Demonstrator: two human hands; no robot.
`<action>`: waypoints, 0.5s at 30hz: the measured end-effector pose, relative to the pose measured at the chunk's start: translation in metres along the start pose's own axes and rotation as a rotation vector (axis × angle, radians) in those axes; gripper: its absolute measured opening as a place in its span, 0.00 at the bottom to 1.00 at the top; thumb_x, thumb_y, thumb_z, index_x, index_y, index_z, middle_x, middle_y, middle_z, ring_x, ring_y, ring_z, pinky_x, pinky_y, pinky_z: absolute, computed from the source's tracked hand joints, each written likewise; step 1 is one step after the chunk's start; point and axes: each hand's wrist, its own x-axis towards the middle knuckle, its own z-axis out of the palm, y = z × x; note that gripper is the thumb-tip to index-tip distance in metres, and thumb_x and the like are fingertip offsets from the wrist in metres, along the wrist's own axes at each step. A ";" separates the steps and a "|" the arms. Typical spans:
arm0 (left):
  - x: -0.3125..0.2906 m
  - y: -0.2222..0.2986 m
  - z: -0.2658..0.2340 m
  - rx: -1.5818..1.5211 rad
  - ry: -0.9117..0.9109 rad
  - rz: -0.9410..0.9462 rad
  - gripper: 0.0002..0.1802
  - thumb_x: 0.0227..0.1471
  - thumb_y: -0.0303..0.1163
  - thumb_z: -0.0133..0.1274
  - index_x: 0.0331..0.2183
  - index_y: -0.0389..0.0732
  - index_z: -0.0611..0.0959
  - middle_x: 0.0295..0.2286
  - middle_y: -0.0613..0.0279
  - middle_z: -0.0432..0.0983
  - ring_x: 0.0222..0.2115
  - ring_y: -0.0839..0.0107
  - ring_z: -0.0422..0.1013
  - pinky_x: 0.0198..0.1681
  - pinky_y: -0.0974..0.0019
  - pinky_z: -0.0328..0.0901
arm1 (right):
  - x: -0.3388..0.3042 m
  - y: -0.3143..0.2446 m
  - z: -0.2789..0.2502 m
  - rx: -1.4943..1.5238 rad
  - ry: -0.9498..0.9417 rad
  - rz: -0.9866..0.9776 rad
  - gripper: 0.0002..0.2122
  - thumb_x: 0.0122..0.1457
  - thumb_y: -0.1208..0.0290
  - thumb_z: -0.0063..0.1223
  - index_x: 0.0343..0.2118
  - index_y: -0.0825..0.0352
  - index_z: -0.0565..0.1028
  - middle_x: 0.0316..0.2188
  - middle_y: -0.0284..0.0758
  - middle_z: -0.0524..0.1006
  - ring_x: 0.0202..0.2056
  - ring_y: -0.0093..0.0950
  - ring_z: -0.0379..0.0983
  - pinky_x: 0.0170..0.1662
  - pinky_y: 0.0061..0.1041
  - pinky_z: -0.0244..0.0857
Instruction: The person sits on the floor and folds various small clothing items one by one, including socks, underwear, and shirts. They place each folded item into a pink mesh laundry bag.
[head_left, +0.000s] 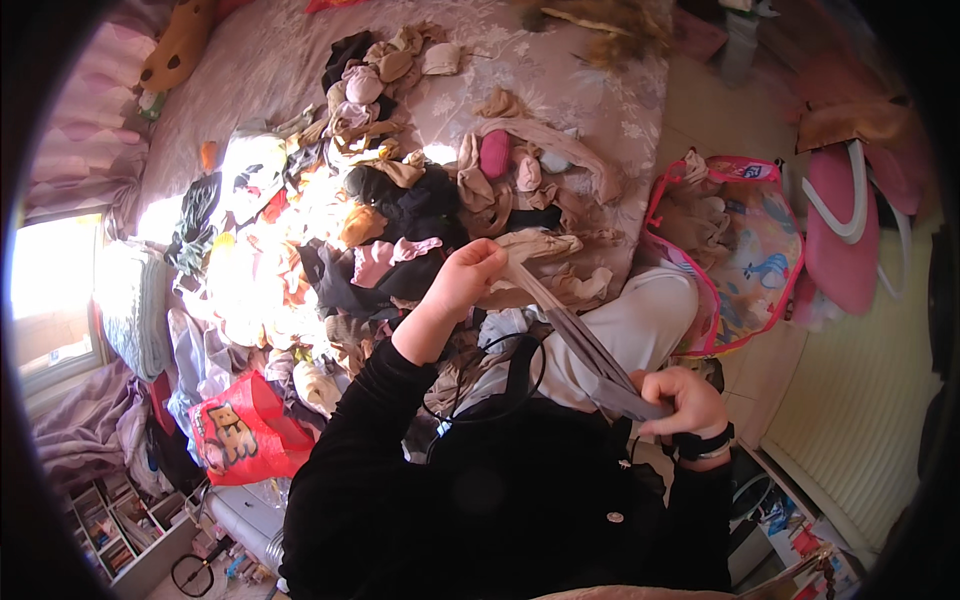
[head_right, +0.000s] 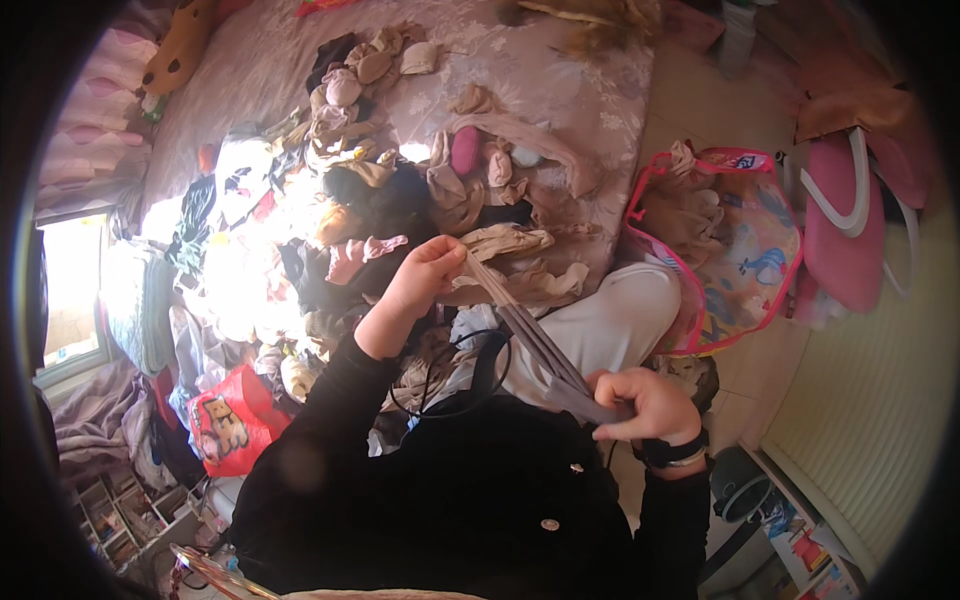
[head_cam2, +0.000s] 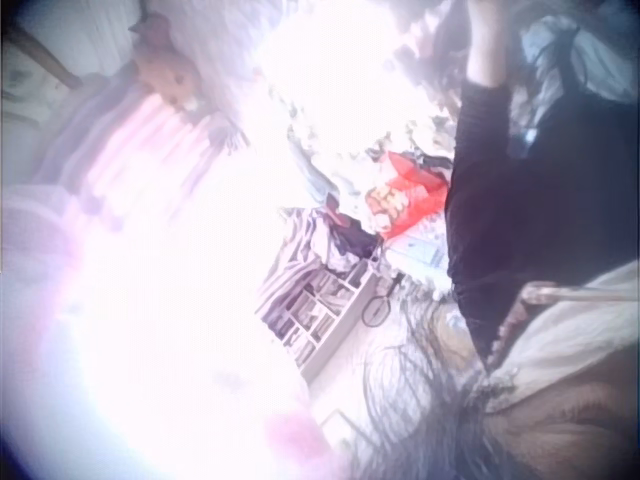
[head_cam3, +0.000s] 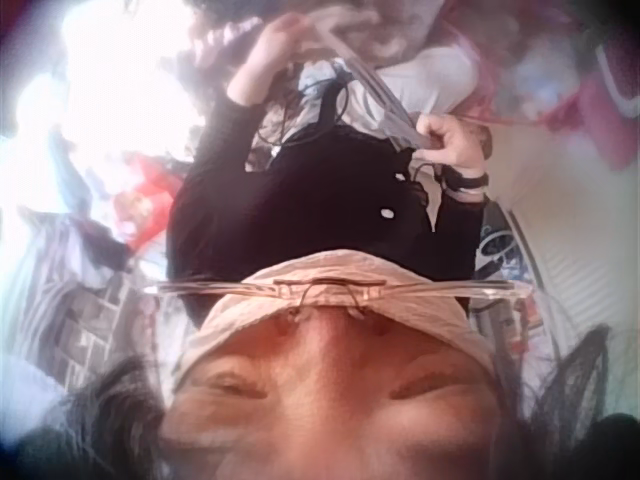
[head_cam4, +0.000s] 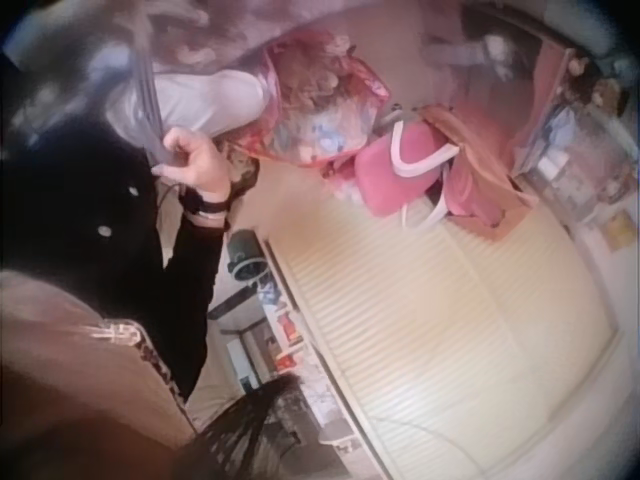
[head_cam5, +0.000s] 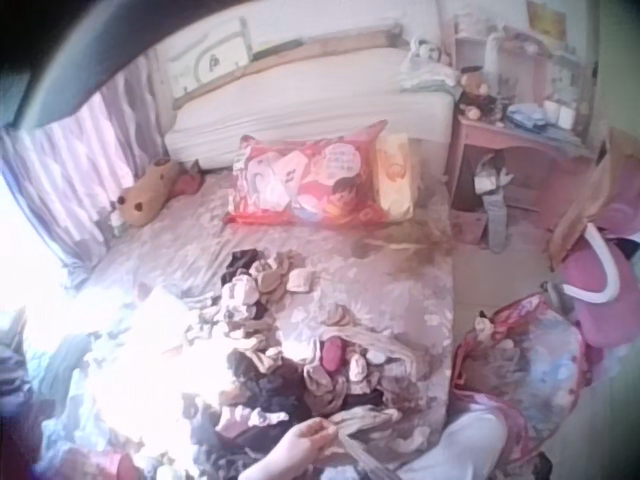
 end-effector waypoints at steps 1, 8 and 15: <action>-0.001 -0.001 0.000 0.025 0.044 0.048 0.06 0.57 0.34 0.48 0.29 0.44 0.75 0.19 0.77 0.62 0.16 0.88 0.52 0.17 0.82 0.46 | -0.003 0.003 -0.001 -0.081 -0.013 -0.013 0.15 0.39 0.84 0.60 0.20 0.63 0.62 0.23 0.25 0.64 0.26 0.16 0.59 0.29 0.17 0.53; -0.020 -0.003 0.021 0.165 -0.099 0.027 0.08 0.56 0.33 0.48 0.29 0.40 0.76 0.19 0.75 0.66 0.19 0.85 0.61 0.21 0.80 0.56 | -0.016 0.036 -0.055 -0.636 1.489 -0.545 0.16 0.36 0.93 0.36 0.28 0.68 0.68 0.27 0.29 0.67 0.31 0.19 0.65 0.38 0.17 0.62; -0.032 -0.004 0.040 0.414 -0.321 0.494 0.06 0.55 0.30 0.50 0.31 0.37 0.75 0.21 0.67 0.68 0.25 0.79 0.64 0.30 0.72 0.63 | -0.041 0.047 -0.079 0.227 1.304 -0.506 0.13 0.57 0.79 0.44 0.46 0.71 0.70 0.42 0.39 0.73 0.41 0.30 0.72 0.46 0.28 0.66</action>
